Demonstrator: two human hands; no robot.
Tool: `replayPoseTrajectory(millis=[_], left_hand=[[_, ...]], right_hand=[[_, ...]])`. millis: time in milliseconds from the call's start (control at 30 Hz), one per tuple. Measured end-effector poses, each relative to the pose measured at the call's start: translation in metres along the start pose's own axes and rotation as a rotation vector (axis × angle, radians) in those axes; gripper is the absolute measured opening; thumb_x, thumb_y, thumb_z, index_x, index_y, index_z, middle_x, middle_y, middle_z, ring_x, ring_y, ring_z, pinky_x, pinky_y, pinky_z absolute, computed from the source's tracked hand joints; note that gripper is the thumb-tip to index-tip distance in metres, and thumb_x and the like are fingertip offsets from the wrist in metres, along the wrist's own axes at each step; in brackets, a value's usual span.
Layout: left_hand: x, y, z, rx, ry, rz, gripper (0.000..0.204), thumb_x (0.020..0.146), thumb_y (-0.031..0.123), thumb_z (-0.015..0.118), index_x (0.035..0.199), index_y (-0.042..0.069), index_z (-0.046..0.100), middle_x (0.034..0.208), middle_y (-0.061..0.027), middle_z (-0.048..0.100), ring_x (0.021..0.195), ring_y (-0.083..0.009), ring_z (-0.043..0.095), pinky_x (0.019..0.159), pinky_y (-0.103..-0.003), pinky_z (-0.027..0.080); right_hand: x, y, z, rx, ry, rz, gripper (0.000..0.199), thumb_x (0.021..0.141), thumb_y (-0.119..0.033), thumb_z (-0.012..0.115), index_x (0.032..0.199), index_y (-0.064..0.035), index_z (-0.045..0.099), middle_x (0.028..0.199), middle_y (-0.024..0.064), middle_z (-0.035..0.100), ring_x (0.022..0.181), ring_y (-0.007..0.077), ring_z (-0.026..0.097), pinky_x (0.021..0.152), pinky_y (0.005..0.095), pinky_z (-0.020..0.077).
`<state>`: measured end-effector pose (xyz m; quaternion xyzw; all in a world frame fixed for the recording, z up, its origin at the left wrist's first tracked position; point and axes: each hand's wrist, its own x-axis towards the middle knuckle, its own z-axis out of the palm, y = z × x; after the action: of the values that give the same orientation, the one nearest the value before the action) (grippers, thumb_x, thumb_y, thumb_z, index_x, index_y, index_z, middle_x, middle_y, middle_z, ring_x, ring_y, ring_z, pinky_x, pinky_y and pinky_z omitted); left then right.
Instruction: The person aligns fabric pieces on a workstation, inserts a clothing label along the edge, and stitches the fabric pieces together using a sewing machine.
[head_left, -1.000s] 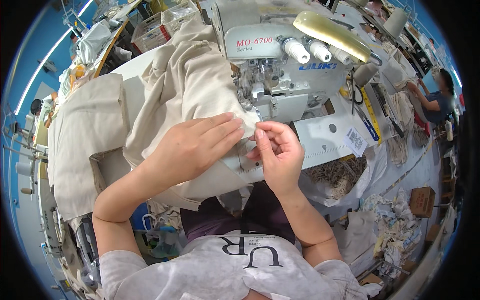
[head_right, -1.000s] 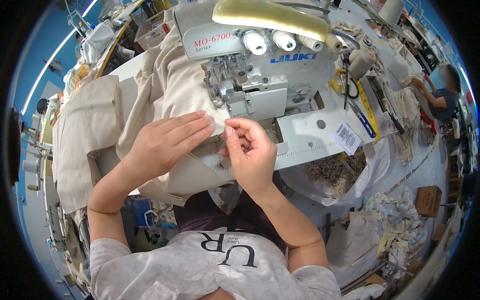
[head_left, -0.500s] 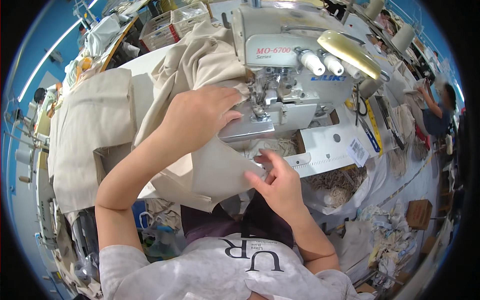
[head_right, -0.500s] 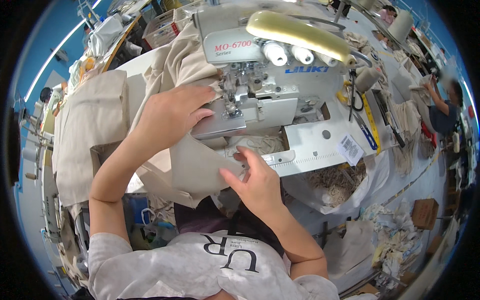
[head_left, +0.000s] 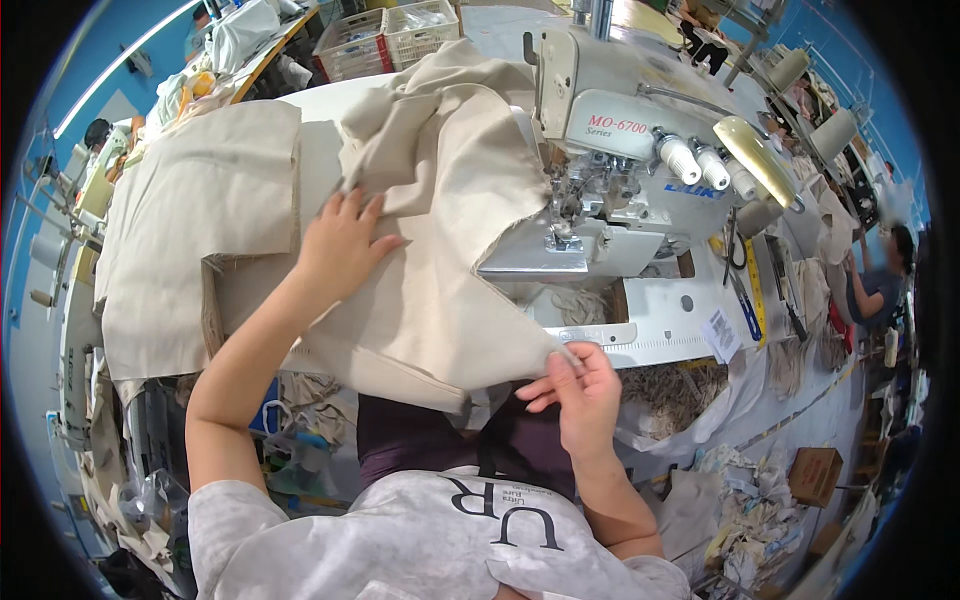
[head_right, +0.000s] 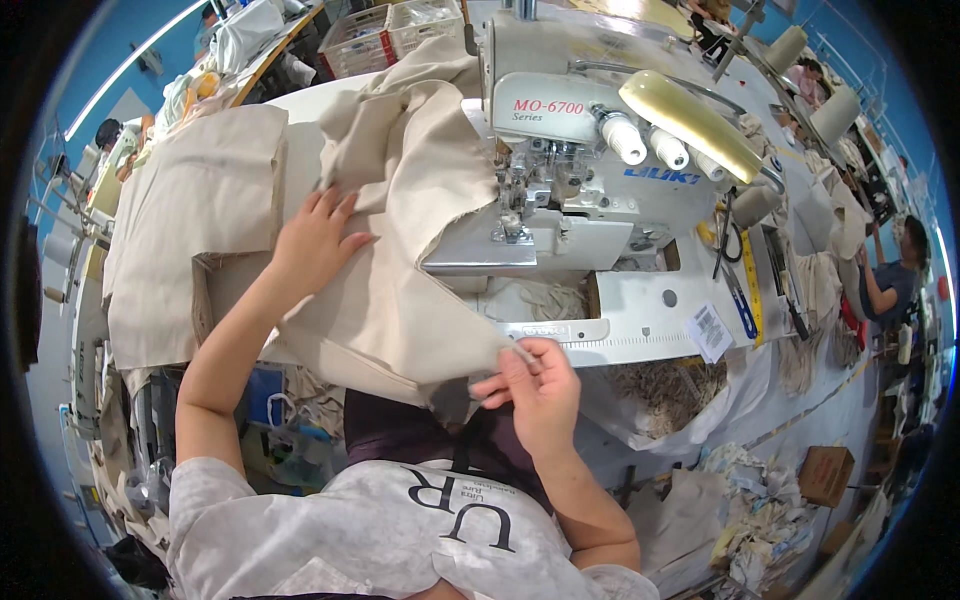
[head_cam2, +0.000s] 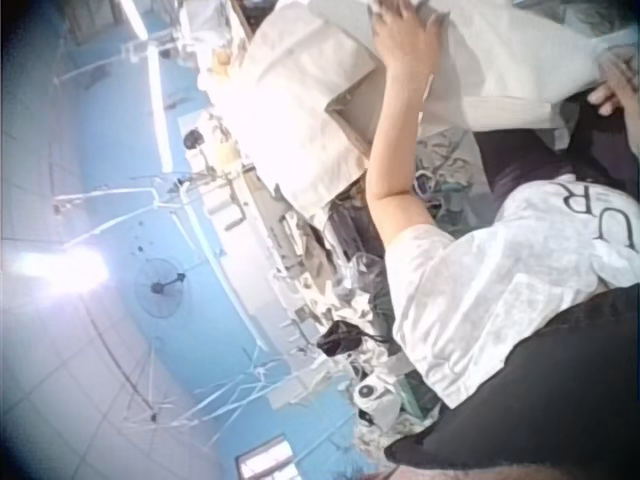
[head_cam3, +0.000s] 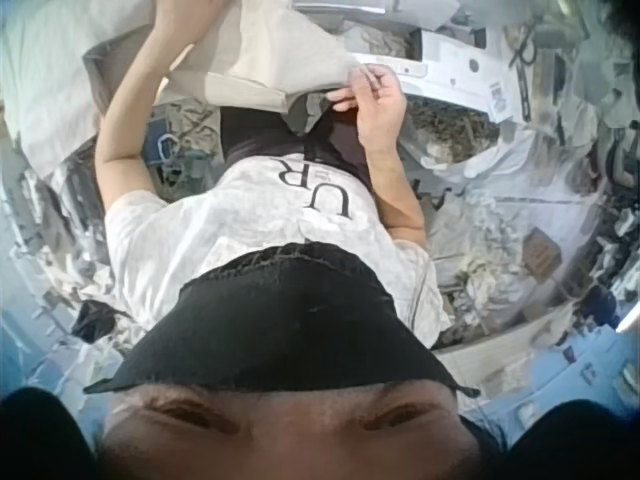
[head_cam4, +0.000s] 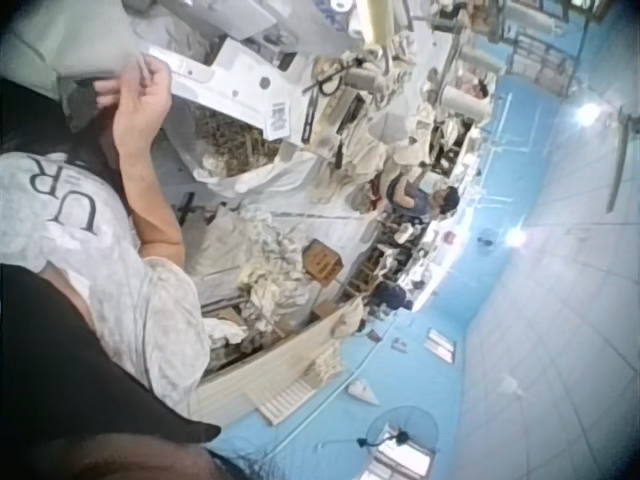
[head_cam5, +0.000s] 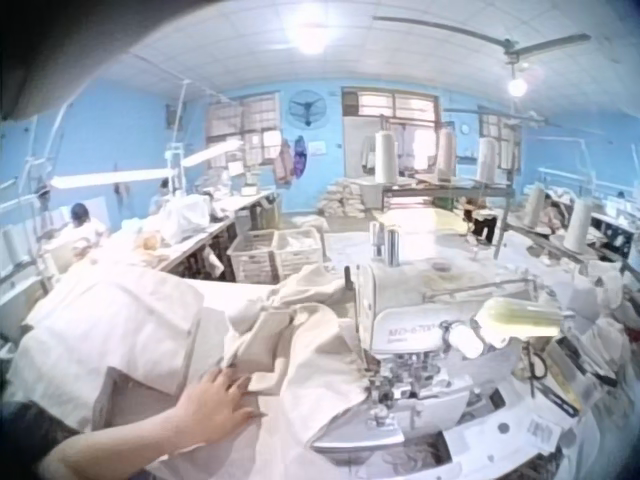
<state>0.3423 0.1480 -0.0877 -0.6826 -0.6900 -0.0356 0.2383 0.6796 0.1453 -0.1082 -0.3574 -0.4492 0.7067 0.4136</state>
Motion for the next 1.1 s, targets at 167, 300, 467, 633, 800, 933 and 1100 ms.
replayPoseTrajectory(millis=[167, 300, 467, 633, 800, 933, 1100], left_hand=[[0.011, 0.01, -0.068, 0.181, -0.87, -0.496, 0.045, 0.093, 0.047, 0.059, 0.116, 0.008, 0.064, 0.114, -0.0118, 0.067, 0.092, -0.0257, 0.069, 0.075, -0.041, 0.054], [-0.002, 0.039, -0.098, -0.241, 0.002, -0.014, 0.04, 0.087, 0.032, 0.069, 0.12, 0.009, 0.064, 0.117, -0.009, 0.067, 0.1, -0.024, 0.067, 0.084, -0.039, 0.053], [0.029, 0.095, -0.112, -0.884, 0.119, 0.469, 0.043, 0.084, 0.021, 0.073, 0.124, 0.01, 0.063, 0.118, -0.0077, 0.067, 0.102, -0.0264, 0.065, 0.1, -0.044, 0.047], [0.046, 0.1, -0.113, -1.069, -0.198, 0.365, 0.011, 0.087, 0.015, 0.071, 0.094, 0.008, 0.074, 0.083, -0.0093, 0.071, 0.076, -0.0233, 0.067, 0.078, -0.034, 0.053], [0.054, 0.098, -0.108, -1.122, -0.12, 0.196, 0.008, 0.088, 0.007, 0.07, 0.095, 0.003, 0.071, 0.082, -0.0066, 0.068, 0.069, -0.0147, 0.06, 0.064, -0.025, 0.047], [0.065, 0.098, -0.103, -1.042, -0.099, 0.174, 0.009, 0.087, 0.005, 0.069, 0.096, 0.002, 0.07, 0.085, -0.0059, 0.067, 0.07, -0.0126, 0.059, 0.064, -0.025, 0.047], [0.069, 0.1, -0.093, -1.003, 0.01, 0.223, 0.008, 0.085, 0.003, 0.071, 0.093, 0.001, 0.071, 0.083, -0.0041, 0.068, 0.067, -0.009, 0.057, 0.062, -0.025, 0.047]], right_hand=[[0.016, -0.01, -0.01, -0.114, 0.152, -0.294, 0.018, 0.097, -0.01, 0.064, 0.104, 0.0055, 0.06, 0.085, 0.0108, 0.068, 0.067, 0.015, 0.07, 0.059, 0.0235, 0.0566], [0.013, -0.016, -0.007, -0.206, 0.111, -0.359, 0.016, 0.095, -0.008, 0.067, 0.102, 0.0054, 0.064, 0.083, 0.0093, 0.069, 0.069, 0.0143, 0.07, 0.06, 0.0235, 0.0571], [0.012, -0.022, 0.004, -0.287, -0.027, -0.416, 0.012, 0.093, -0.003, 0.068, 0.099, 0.0062, 0.067, 0.085, 0.009, 0.071, 0.071, 0.0145, 0.071, 0.062, 0.0241, 0.0574], [0.016, -0.033, 0.005, -0.203, -0.019, -0.344, 0.016, 0.095, -0.005, 0.065, 0.106, 0.0052, 0.066, 0.086, 0.0083, 0.071, 0.072, 0.0142, 0.071, 0.062, 0.0242, 0.057], [0.013, -0.032, 0.001, -0.138, -0.246, 0.186, 0.024, 0.094, -0.017, 0.068, 0.109, 0.0015, 0.065, 0.08, 0.0053, 0.068, 0.063, 0.0097, 0.065, 0.054, 0.023, 0.0517], [-0.016, 0.019, -0.012, -0.269, -0.377, 0.345, 0.027, 0.091, -0.023, 0.073, 0.102, 0.0005, 0.068, 0.066, 0.0025, 0.065, 0.058, 0.0082, 0.063, 0.049, 0.0227, 0.0481], [-0.022, 0.073, -0.018, -0.274, -0.361, 0.386, 0.026, 0.09, -0.023, 0.074, 0.101, 0.0007, 0.07, 0.071, 0.004, 0.066, 0.057, 0.0076, 0.062, 0.047, 0.0223, 0.0462]])
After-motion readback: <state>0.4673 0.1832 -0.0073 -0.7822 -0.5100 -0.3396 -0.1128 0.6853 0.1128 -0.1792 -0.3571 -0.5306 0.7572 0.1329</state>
